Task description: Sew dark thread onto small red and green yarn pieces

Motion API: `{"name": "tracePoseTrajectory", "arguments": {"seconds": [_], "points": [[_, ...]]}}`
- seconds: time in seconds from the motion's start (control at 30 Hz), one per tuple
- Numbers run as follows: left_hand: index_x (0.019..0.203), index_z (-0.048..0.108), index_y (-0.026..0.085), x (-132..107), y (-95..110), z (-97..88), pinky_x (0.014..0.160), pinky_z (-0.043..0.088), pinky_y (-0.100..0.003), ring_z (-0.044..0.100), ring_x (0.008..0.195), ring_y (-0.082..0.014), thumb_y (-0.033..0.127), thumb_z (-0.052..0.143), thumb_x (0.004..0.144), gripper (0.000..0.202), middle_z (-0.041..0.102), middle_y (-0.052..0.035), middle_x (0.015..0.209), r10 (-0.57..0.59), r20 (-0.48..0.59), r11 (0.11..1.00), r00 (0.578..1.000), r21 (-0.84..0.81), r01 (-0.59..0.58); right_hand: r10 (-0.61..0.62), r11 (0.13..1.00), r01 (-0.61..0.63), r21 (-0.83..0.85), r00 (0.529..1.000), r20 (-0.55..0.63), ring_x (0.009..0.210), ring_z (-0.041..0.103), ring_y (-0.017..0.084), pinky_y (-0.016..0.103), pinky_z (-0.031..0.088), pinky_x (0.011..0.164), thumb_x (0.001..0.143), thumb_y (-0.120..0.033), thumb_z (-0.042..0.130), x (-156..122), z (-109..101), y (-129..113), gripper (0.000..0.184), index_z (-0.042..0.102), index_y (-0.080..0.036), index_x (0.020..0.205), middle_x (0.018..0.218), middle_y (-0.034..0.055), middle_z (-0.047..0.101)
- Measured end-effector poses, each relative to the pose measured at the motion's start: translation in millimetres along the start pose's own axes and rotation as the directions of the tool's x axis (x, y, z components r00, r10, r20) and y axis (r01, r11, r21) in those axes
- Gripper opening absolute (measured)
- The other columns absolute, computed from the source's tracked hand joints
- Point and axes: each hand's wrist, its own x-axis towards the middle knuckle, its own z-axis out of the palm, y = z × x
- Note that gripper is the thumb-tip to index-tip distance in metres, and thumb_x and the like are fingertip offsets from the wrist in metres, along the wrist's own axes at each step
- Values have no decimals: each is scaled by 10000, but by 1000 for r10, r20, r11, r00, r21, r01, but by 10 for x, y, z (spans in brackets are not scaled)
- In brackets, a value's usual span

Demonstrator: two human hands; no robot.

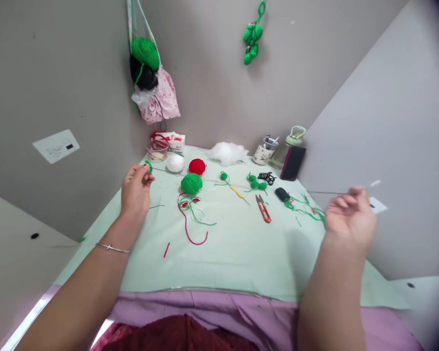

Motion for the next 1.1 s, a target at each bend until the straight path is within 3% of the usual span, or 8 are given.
{"name": "tracePoseTrajectory", "arguments": {"seconds": [0.3,0.47,0.57,0.63,0.7,0.73,0.9,1.1], "points": [[693,636,172,11,1,0,671,457,-200,508,654,-75,192,757,704,124,539,30,683,68,27,994,997,88,-70,-4,912,71,404,987,-163,460,417,1,110,313,390,985,-22,332,-20,-170,-181,383,569,-125,702,733,-23,518],[761,668,169,-84,-67,39,757,490,-233,551,707,-92,275,776,715,158,574,8,749,-42,165,996,985,89,27,-115,978,79,193,976,184,426,366,42,184,253,392,839,-118,579,-67,-178,-182,121,635,-171,745,586,-39,466],[801,667,172,-238,-102,131,787,488,-249,568,734,-109,279,758,739,154,596,1,752,-109,287,990,952,122,76,-28,989,106,-103,821,571,435,397,90,231,264,420,728,-280,739,-252,-114,-162,123,656,-196,762,494,-33,481],[829,654,176,-368,-120,199,793,481,-258,577,739,-116,292,750,751,169,616,2,740,-178,356,978,918,169,124,195,922,156,-355,605,772,498,485,124,253,329,453,773,-387,717,-404,-25,-130,211,687,-184,821,577,25,603],[839,634,182,-494,-141,252,792,474,-267,583,733,-123,313,753,747,200,626,6,718,-256,399,958,880,226,176,445,751,311,-582,414,794,596,554,143,273,407,529,861,-440,616,-528,92,-48,289,710,-170,899,767,77,693],[839,624,186,-549,-155,269,790,471,-272,586,732,-127,326,756,744,215,631,8,711,-297,413,944,861,260,201,523,624,420,-659,402,751,645,577,152,281,430,576,895,-444,564,-569,151,20,312,715,-173,923,832,83,704],[867,627,200,-719,-242,268,803,445,-280,604,775,-141,379,724,786,219,656,1,752,-389,486,886,783,429,174,459,-177,636,-751,728,509,920,649,258,327,426,718,926,-396,519,-618,333,515,316,656,-190,1123,1012,110,706],[917,637,206,-737,-305,221,858,448,-320,640,831,-172,385,708,807,222,703,-26,828,-397,531,879,748,456,143,562,-286,720,-633,661,498,1014,649,280,316,420,729,921,-311,504,-626,357,771,276,671,-155,1076,1129,162,671]]}}
